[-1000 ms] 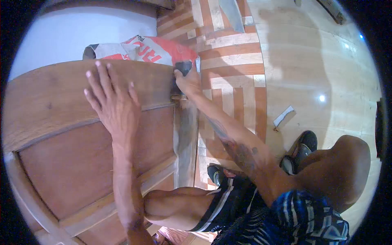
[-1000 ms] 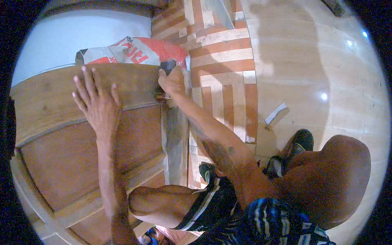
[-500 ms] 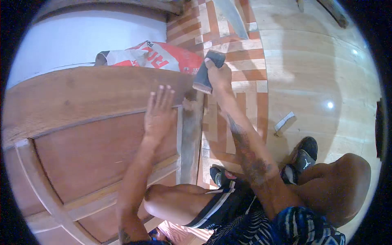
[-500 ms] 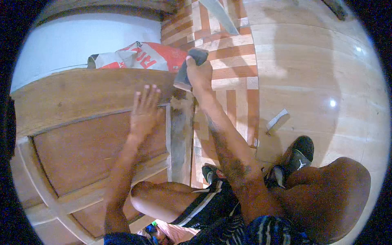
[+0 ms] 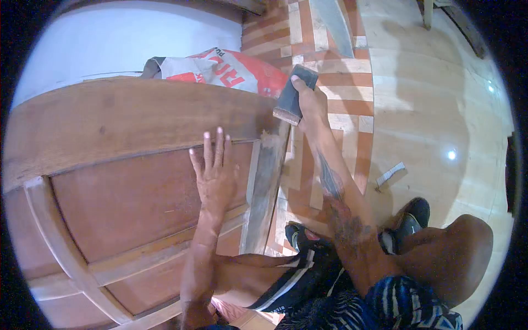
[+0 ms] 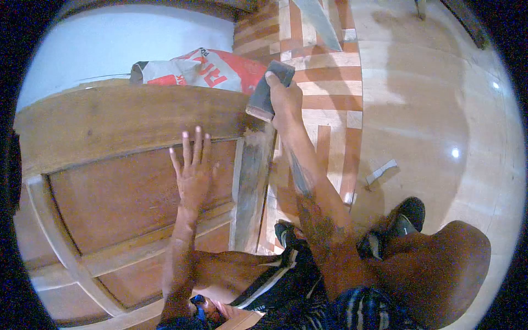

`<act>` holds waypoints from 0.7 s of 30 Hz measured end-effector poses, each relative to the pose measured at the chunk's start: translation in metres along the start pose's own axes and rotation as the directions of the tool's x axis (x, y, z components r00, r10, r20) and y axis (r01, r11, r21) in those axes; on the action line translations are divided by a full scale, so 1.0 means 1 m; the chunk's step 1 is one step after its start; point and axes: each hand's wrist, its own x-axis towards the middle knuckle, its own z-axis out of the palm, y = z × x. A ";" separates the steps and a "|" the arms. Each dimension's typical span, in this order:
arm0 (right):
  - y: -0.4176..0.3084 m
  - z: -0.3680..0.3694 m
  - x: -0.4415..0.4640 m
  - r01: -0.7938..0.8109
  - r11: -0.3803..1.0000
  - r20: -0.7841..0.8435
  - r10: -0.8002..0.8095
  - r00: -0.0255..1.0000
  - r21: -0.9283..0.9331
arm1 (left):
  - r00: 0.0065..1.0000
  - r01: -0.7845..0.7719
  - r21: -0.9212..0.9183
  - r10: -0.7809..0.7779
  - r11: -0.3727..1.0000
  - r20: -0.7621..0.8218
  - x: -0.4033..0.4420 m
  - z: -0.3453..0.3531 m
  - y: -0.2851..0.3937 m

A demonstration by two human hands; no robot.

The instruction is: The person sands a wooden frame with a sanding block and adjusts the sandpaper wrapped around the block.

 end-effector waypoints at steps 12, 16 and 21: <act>0.024 -0.016 -0.002 -0.061 0.998 0.214 0.062 0.975 -0.012 | 0.929 -0.013 -0.629 0.243 0.777 0.281 -0.004 -0.003 -0.024; 0.025 -0.012 -0.001 -0.053 0.998 0.292 0.044 0.955 0.022 | 0.938 0.025 -0.751 0.245 0.660 0.247 0.007 -0.010 -0.029; 0.030 -0.019 -0.005 -0.248 0.960 0.504 0.150 0.851 0.133 | 0.926 0.087 -0.797 0.248 0.598 0.286 0.007 -0.017 -0.023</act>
